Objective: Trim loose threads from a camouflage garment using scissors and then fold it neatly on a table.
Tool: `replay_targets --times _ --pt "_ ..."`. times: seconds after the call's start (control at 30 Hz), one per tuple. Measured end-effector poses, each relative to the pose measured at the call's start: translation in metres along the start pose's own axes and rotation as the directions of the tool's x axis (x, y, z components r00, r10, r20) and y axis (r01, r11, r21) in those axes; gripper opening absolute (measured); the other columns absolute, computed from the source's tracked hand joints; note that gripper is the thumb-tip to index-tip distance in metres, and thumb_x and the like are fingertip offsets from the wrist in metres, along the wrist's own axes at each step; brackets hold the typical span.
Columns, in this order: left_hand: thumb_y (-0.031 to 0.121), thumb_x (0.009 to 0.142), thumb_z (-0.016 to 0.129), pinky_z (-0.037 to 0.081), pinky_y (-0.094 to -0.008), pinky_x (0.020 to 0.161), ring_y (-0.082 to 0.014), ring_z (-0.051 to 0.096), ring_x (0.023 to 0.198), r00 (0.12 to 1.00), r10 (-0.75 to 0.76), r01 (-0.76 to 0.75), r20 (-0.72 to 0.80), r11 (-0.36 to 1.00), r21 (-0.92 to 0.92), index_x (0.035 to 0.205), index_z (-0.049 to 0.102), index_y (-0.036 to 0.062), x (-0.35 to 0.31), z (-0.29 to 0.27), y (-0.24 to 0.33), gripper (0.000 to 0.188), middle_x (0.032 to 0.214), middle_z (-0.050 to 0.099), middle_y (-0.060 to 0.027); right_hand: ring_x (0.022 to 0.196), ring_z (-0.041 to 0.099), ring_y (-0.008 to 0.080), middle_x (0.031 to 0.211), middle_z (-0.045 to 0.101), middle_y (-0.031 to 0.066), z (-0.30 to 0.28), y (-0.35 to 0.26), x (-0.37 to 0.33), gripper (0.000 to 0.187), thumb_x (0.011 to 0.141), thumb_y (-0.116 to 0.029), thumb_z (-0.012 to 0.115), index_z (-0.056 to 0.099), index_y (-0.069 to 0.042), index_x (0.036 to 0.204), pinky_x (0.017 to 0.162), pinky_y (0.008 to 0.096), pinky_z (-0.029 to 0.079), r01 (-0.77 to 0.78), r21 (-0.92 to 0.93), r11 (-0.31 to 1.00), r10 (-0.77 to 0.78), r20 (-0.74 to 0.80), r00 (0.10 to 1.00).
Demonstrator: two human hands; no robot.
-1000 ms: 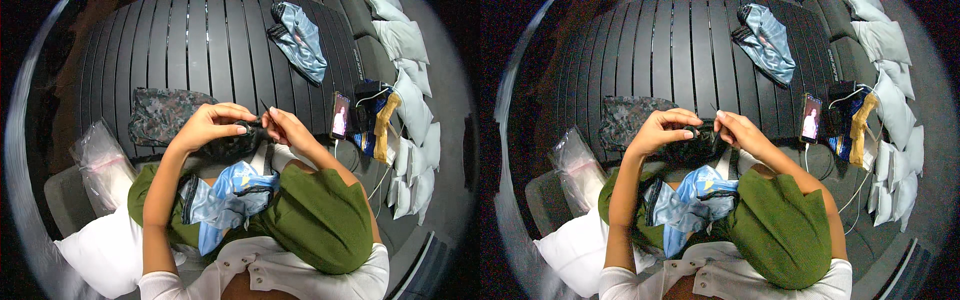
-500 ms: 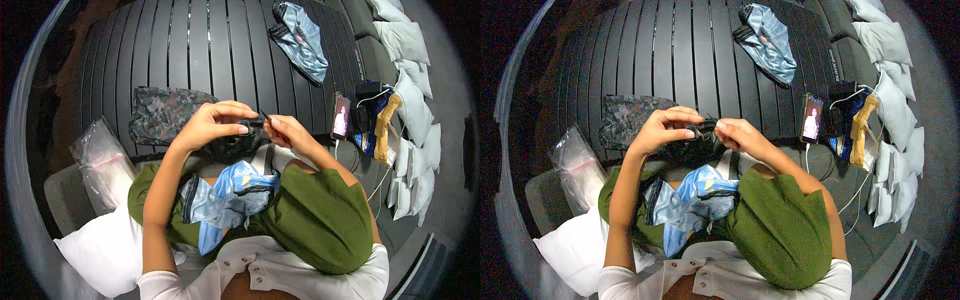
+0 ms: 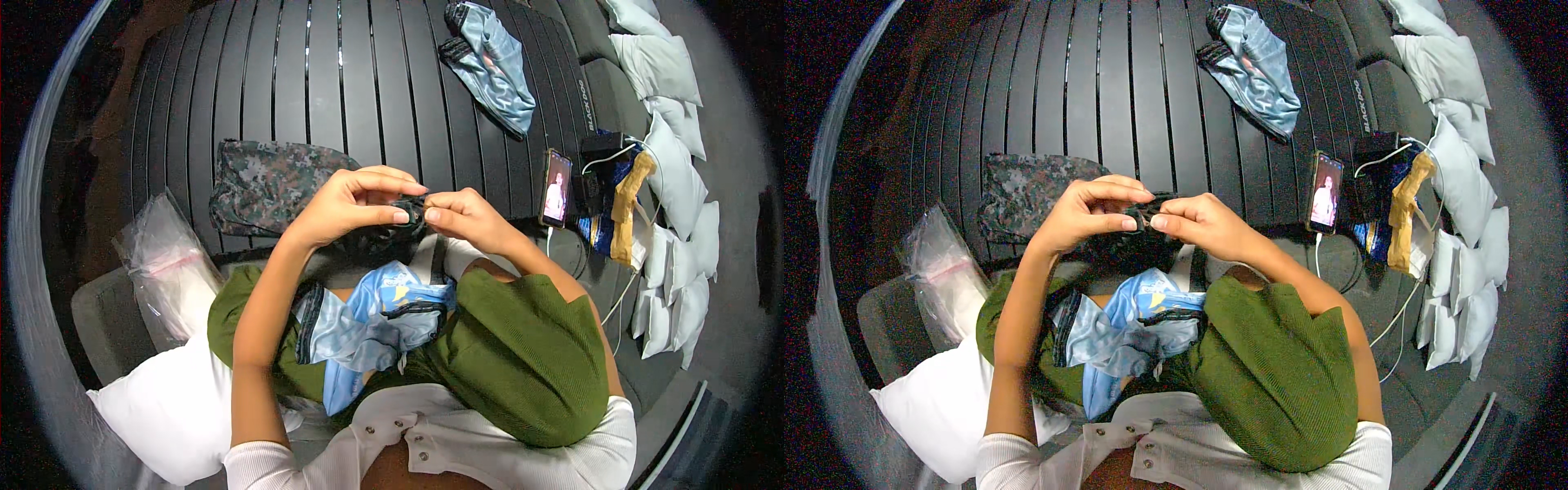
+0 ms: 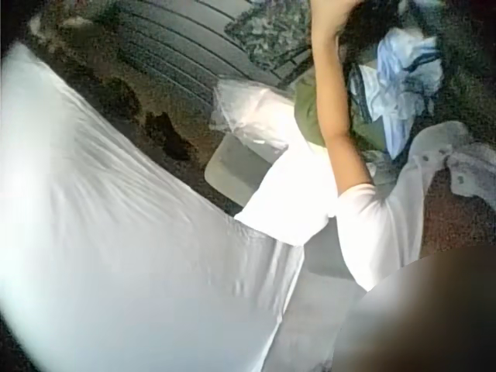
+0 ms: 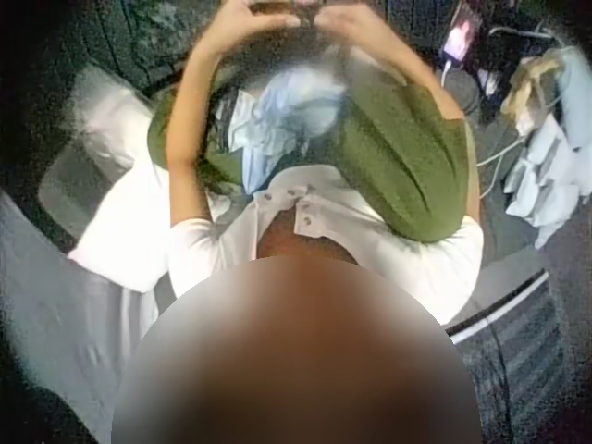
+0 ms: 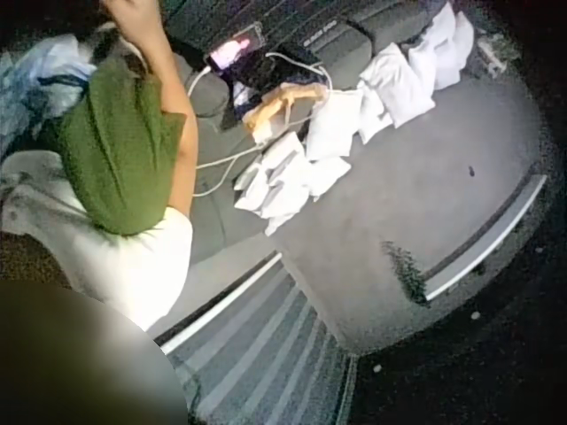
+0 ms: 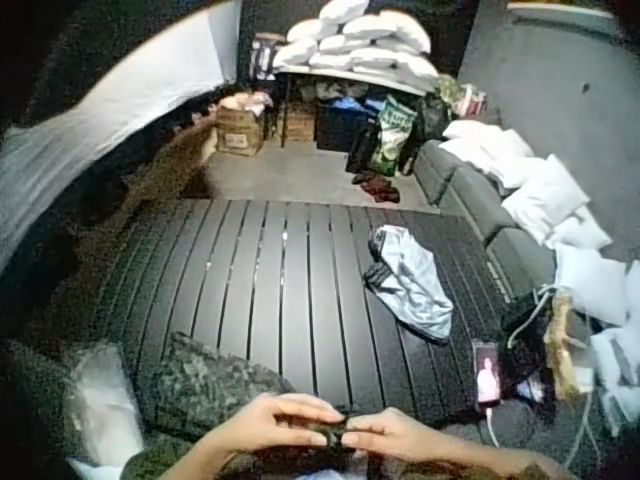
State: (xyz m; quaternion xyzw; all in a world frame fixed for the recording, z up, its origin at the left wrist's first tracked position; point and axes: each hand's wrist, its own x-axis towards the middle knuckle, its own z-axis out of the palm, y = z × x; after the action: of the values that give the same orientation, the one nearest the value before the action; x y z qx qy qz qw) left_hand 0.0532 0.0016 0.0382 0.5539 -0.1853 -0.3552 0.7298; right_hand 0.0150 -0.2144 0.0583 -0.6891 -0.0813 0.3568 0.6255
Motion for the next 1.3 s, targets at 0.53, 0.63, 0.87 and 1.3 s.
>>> replay_targets --times 0.53,0.63,0.87,1.3 --pt "0.0 0.066 0.069 0.042 -0.0271 0.084 -0.0149 0.052 0.099 1.0 0.018 -0.018 0.013 0.999 -0.041 0.102 0.062 0.0024 0.001 0.003 0.0 0.037 0.108 0.055 -0.0069 0.055 0.032 0.0033 0.056 0.037 -0.0063 0.0 0.002 0.002 0.035 0.089 -0.03 0.05 0.052 -0.002 0.069 0.047 0.0227 0.027 -0.006 -0.037 0.999 0.006 -0.011 1.0" --pt "-0.001 0.066 0.069 0.043 -0.0261 0.083 -0.0147 0.052 0.099 1.0 0.019 -0.018 0.017 0.998 -0.058 0.103 0.062 0.0026 0.0 0.004 -0.004 0.037 0.109 0.053 -0.0066 0.055 0.033 0.0029 0.058 0.039 -0.0061 0.001 0.004 0.005 0.033 0.089 -0.03 0.049 0.054 -0.002 0.073 0.047 0.0217 0.028 0.033 -0.117 0.993 -0.034 -0.011 0.999" --pt "-0.002 0.067 0.068 0.044 -0.0258 0.082 -0.0147 0.052 0.099 0.999 0.025 -0.022 0.032 0.996 -0.087 0.103 0.061 0.0033 0.002 0.005 -0.005 0.037 0.111 0.052 -0.0065 0.055 0.036 0.004 0.059 0.043 -0.0042 0.002 0.008 0.005 0.03 0.089 -0.028 0.049 0.057 0.001 0.083 0.048 0.0224 0.03 0.095 -0.227 0.969 -0.1 -0.013 0.995" --pt "0.001 0.067 0.069 0.04 -0.0191 0.069 -0.0083 0.051 0.086 0.998 0.059 -0.057 0.035 0.997 -0.058 0.103 0.063 0.005 0.001 0.005 -0.003 0.037 0.107 0.055 -0.0038 0.052 0.042 0.0068 0.057 0.048 0.0034 0.006 0.002 0.003 0.023 0.086 -0.021 0.054 0.057 0.002 0.087 0.047 0.0243 0.034 0.184 -0.352 0.917 -0.214 -0.048 0.976"
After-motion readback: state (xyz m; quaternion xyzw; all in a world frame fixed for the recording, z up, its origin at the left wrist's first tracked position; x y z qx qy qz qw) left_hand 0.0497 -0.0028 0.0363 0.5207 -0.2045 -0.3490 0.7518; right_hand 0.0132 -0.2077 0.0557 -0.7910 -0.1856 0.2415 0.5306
